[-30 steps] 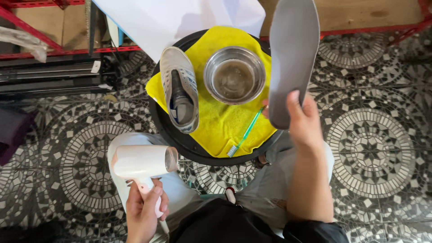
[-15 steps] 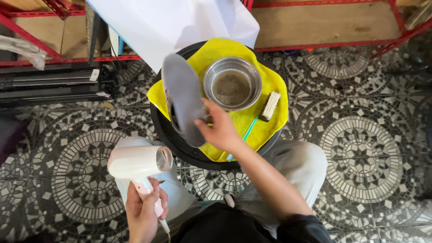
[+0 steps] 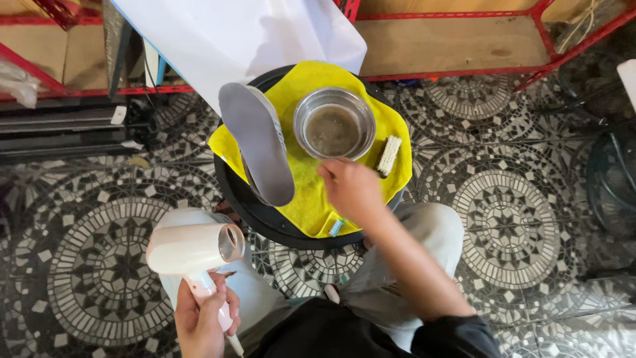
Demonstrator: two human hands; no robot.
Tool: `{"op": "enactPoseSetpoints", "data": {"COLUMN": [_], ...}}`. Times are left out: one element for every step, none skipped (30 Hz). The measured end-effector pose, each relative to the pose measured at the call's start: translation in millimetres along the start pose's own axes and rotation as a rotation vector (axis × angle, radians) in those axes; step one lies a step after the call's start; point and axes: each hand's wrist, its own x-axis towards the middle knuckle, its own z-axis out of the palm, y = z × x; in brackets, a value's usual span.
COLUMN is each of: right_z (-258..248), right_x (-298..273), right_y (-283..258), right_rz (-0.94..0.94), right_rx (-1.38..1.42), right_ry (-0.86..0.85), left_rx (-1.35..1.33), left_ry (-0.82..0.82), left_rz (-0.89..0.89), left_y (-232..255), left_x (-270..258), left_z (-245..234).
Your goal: The person uses a hair dryer to dry a shoe insole. They hold the insole in one hand and direct the airflow from the hair dryer onto the surface, moving the dryer back and forth to cover different areas.
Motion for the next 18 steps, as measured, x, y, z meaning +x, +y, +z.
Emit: {"op": "enactPoseSetpoints", "data": {"right_z": [-4,-9,-14,-4,6,15,17,19,21,21,21,21,20,20,19,12,6,1], "right_x": [-5,-9,-13,-17,-22,-28,-31,-34,-37,-39,-42,-42,-42,-43,-44,-46,-47,-51], "right_y": [19,38,57,71,87,103,106,108,110,110,111,112,112,113,113,110,106,101], "right_rz": [-0.002,-0.043,-0.082,-0.081,-0.157,-0.228,-0.223,-0.284,-0.346,-0.340,-0.392,-0.444,-0.439,-0.488,-0.536,-0.534,-0.570,-0.606], "right_rx": [-0.003,-0.074,-0.145,-0.148,-0.220,-0.292,-0.295,-0.355,-0.415,-0.415,-0.460,-0.507,-0.508,-0.470,-0.431,-0.435,-0.417,-0.396], "right_ry": [-0.006,-0.179,-0.352,-0.350,-0.358,-0.364,-0.361,-0.336,-0.311,-0.310,-0.269,-0.224,-0.219,-0.173,-0.128,-0.122,-0.059,0.000], "left_rx": [-0.004,0.017,0.038,0.036,0.020,0.005,0.004,-0.001,-0.005,-0.002,0.002,0.005,0.007,0.000,-0.007,-0.008,-0.016,-0.022], "left_ry": [0.004,0.016,0.029,0.026,0.019,0.007,0.001,0.004,0.007,0.001,-0.006,-0.014,-0.021,-0.044,-0.066,-0.071,-0.046,-0.018], "left_rz": [-0.005,-0.022,-0.040,-0.040,-0.017,0.005,0.006,-0.007,-0.019,-0.020,-0.017,-0.011,-0.008,0.004,0.016,0.020,-0.002,-0.028], "left_y": [2,5,7,4,0,-4,-6,-8,-10,-10,-11,-12,-13,-14,-14,-13,-11,-10], "left_x": [-2,-2,-4,-3,-2,0,1,1,2,1,1,2,2,2,2,2,3,1], "left_z": [0,-1,0,-4,-6,-7,-8,-8,-8,-8,-8,-7,-7,-8,-9,-7,-5,-4]}}
